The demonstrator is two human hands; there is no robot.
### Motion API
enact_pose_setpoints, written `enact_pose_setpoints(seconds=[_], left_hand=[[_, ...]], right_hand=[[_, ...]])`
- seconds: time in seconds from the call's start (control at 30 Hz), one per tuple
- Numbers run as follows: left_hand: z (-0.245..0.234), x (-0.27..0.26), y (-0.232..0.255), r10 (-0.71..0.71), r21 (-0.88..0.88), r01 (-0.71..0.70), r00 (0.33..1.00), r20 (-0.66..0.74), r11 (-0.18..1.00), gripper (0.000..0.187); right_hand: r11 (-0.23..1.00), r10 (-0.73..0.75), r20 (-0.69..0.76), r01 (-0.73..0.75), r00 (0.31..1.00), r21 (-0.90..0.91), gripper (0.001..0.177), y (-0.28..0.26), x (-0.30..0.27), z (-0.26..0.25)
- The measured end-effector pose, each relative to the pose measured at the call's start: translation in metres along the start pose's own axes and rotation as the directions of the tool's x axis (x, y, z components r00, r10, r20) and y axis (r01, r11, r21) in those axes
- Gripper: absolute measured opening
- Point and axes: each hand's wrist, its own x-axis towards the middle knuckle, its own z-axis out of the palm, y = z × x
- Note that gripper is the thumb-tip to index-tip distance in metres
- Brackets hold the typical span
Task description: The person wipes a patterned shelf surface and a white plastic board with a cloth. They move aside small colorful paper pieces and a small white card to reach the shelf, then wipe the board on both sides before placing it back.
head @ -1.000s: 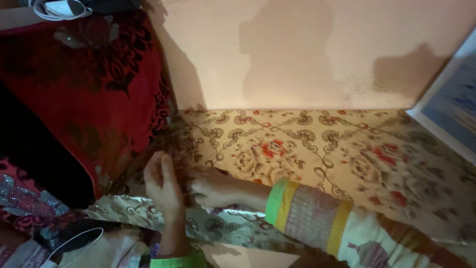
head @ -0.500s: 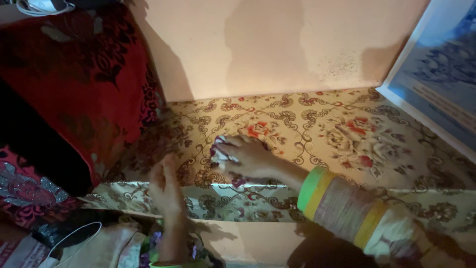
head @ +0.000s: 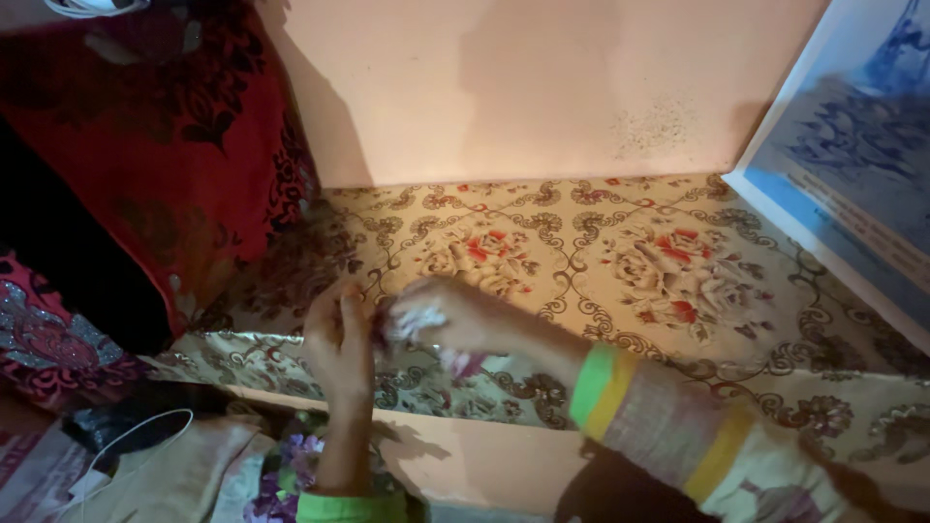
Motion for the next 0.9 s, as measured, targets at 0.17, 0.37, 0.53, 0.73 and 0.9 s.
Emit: enact_pose_setpoints(seconds=[0.17, 0.37, 0.53, 0.73, 0.9], left_hand=[[0.029, -0.011, 0.024, 0.198, 0.037, -0.199, 0.98, 0.029, 0.979, 0.034], [0.06, -0.019, 0.032, 0.14, 0.088, -0.146, 0.988, 0.072, 0.985, 0.033], [0.068, -0.025, 0.028, 0.272, 0.145, -0.276, 0.961, 0.042, 0.95, 0.032], [0.053, -0.03, 0.032, 0.223, 0.146, -0.228, 0.974, 0.05, 0.963, 0.033], [0.027, -0.038, 0.023, 0.097, 0.067, -0.102, 0.993, 0.071, 0.993, 0.033]], right_hand=[[0.92, 0.12, -0.281, -0.213, 0.952, -0.33, 0.042, 0.044, -0.043, -0.082], [0.635, 0.443, -0.206, -0.467, 0.873, -0.615, 0.065, 0.075, -0.07, -0.094], [0.739, 0.291, -0.123, -0.305, 0.949, -0.6, 0.052, 0.054, -0.064, -0.048], [0.914, 0.085, -0.043, -0.095, 0.995, -0.395, 0.034, 0.012, -0.078, -0.025], [0.985, 0.046, -0.301, -0.093, 0.953, -0.143, 0.043, -0.001, -0.104, -0.045]])
